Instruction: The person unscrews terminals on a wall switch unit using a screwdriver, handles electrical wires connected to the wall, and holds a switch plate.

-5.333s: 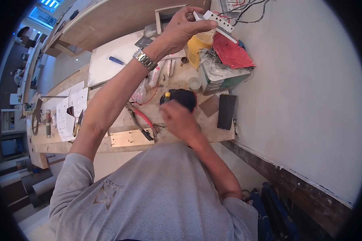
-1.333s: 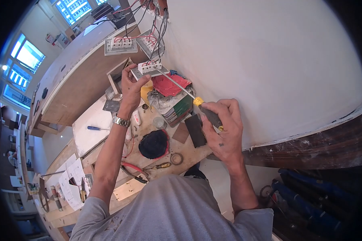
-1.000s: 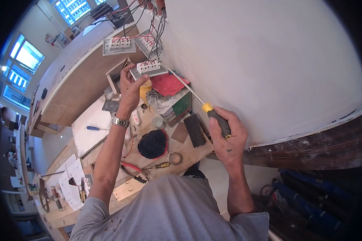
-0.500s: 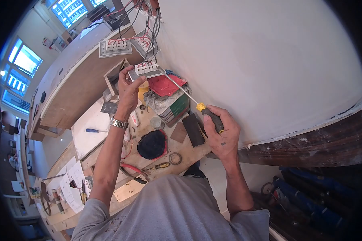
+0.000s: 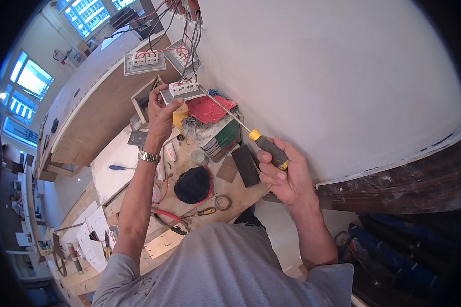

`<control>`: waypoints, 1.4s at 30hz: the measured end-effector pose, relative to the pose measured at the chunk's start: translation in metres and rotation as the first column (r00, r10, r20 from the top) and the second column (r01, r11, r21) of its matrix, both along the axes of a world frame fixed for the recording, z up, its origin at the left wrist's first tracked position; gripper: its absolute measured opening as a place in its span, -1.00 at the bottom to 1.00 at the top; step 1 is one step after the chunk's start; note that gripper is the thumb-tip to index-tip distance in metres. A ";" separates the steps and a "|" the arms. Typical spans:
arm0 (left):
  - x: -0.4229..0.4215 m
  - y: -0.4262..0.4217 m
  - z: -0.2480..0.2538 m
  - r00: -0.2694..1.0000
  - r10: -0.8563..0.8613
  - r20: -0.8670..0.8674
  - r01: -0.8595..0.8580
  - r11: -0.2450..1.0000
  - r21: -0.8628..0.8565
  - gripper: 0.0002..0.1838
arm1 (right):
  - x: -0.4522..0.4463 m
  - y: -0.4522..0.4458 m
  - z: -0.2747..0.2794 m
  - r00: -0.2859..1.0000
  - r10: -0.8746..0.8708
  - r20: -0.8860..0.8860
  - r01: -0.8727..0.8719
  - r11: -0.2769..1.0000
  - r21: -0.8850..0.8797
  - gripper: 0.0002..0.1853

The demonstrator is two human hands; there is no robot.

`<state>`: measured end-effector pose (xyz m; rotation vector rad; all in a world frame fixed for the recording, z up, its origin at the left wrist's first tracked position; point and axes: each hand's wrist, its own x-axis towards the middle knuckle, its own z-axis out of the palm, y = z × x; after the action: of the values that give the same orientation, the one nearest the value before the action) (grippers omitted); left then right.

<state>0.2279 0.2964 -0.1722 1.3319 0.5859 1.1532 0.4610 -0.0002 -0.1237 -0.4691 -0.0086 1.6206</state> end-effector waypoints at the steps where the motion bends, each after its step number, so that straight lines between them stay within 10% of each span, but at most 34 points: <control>1: 0.000 0.000 0.001 1.000 0.002 0.001 -0.002 1.000 0.000 -0.17 | -0.003 0.000 -0.004 1.000 -0.027 -0.015 0.027 0.999 -0.018 -0.55; 3: 0.001 -0.002 0.002 1.000 0.019 -0.014 -0.019 1.000 0.002 -0.16 | -0.014 0.000 -0.005 0.998 -0.052 -0.029 0.051 0.998 -0.036 -0.56; 5: 0.002 -0.003 0.002 1.000 0.018 -0.010 -0.018 1.000 0.007 -0.16 | -0.029 0.000 -0.002 0.784 -0.200 0.588 0.239 0.971 0.011 -0.57; 6: 0.002 -0.004 0.003 1.000 0.016 -0.007 -0.016 1.000 0.012 -0.16 | -0.031 0.001 0.000 0.784 -0.201 0.587 0.240 0.971 0.011 -0.57; 8: 0.002 -0.002 0.001 1.000 0.016 -0.017 -0.016 1.000 0.010 -0.16 | -0.033 0.001 0.005 0.237 -0.112 0.965 0.261 0.964 0.047 -0.61; 15: 0.001 -0.004 0.007 0.997 0.012 -0.071 -0.009 0.999 0.046 -0.19 | -0.015 0.007 0.046 0.056 0.015 0.998 0.184 0.983 -0.025 -0.73; 17: -0.002 -0.002 0.012 0.996 0.000 -0.089 0.005 0.999 0.053 -0.20 | -0.015 0.008 0.050 -0.435 -0.104 0.894 0.096 0.982 0.161 -0.74; 20: -0.005 0.003 0.011 0.995 0.004 -0.100 0.004 0.997 0.072 -0.22 | -0.019 0.009 0.056 -0.765 -0.207 0.610 -0.096 0.973 0.209 -0.67; 24: -0.008 0.001 0.010 0.997 0.041 -0.070 -0.036 0.997 0.065 -0.21 | -0.012 0.014 0.056 -0.817 -0.423 0.392 -0.283 0.886 0.367 -0.61; 26: -0.008 0.002 0.005 0.998 0.034 -0.054 -0.032 0.998 0.045 -0.21 | -0.014 0.012 0.064 -0.490 -0.456 0.742 -0.173 0.886 0.431 -0.59; 29: -0.006 0.001 0.001 0.999 0.027 -0.024 -0.027 1.000 -0.002 -0.20 | -0.023 0.009 0.067 -0.518 -0.211 0.829 0.125 0.940 0.317 -0.60; 33: -0.003 0.000 0.001 1.000 0.021 -0.016 -0.021 1.000 -0.003 -0.19 | -0.013 0.003 0.052 -0.506 -0.134 0.852 0.112 0.969 0.219 -0.65; 39: 0.000 0.000 -0.005 1.000 0.015 -0.020 -0.016 1.000 -0.024 -0.19 | -0.021 0.002 0.051 -0.591 -0.496 0.637 0.004 0.787 0.617 -0.76; 42: 0.002 -0.001 -0.004 1.000 0.015 0.001 -0.015 1.000 -0.005 -0.20 | -0.025 -0.004 0.046 -0.479 -0.155 0.864 0.238 0.925 0.298 -0.65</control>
<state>0.2298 0.2956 -0.1765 1.3248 0.5990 1.1636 0.4359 -0.0038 -0.0773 -1.7763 -1.2290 0.1566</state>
